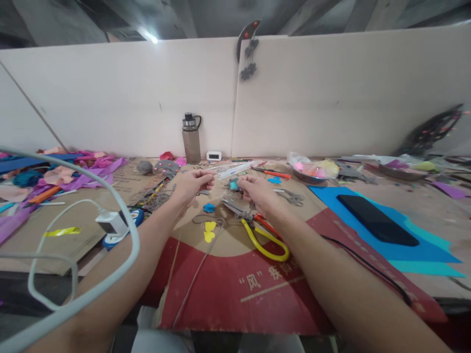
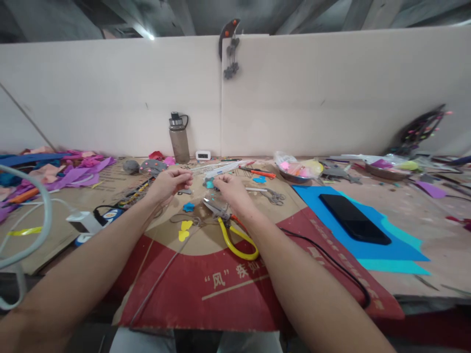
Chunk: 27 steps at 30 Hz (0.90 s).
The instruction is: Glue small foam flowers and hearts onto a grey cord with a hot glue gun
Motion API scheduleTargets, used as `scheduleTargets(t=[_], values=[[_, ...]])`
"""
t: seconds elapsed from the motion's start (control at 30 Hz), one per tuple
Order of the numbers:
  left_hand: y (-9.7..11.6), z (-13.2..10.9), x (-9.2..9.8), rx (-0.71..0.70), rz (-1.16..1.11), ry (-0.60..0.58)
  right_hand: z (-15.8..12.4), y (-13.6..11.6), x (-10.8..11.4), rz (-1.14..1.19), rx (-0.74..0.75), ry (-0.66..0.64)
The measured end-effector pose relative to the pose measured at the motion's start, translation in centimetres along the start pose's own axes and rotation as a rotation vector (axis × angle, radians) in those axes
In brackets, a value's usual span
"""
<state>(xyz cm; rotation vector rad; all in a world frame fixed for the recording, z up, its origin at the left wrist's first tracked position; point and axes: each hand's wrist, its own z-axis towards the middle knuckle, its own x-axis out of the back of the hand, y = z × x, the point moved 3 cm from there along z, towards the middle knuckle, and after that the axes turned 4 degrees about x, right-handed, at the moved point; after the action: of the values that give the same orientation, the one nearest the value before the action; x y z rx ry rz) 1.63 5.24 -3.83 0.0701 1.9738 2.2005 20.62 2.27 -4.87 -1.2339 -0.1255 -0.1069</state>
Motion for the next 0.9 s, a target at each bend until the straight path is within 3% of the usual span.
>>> scheduleTargets(t=[0.1, 0.3, 0.47, 0.53, 0.63, 0.73, 0.9], values=[[-0.2, 0.3, 0.4, -0.024, 0.049, 0.028, 0.0, 0.6, -1.2, -0.176, 0.035, -0.020], [-0.1, 0.3, 0.8, -0.065, 0.102, 0.043, -0.6, 0.8, -4.3, -0.658, 0.179, -0.201], [0.1, -0.1, 0.2, -0.055, 0.148, 0.010, -0.8, 0.5, -4.5, -0.872, 0.129, -0.178], [0.3, -0.4, -0.1, -0.090, 0.179, -0.007, -0.8, -0.1, -3.9, -0.788, 0.143, -0.128], [0.9, -1.0, -0.8, -0.174, 0.216, -0.050, -1.1, -1.6, -2.6, -0.406, 0.249, -0.045], [1.3, -1.6, -1.3, -0.210, 0.213, -0.076, -1.6, -3.0, -1.5, -0.068, 0.209, -0.005], [1.3, -2.1, -2.0, -0.205, 0.234, -0.132, -2.4, -4.5, -1.2, -0.031, 0.184, -0.044]])
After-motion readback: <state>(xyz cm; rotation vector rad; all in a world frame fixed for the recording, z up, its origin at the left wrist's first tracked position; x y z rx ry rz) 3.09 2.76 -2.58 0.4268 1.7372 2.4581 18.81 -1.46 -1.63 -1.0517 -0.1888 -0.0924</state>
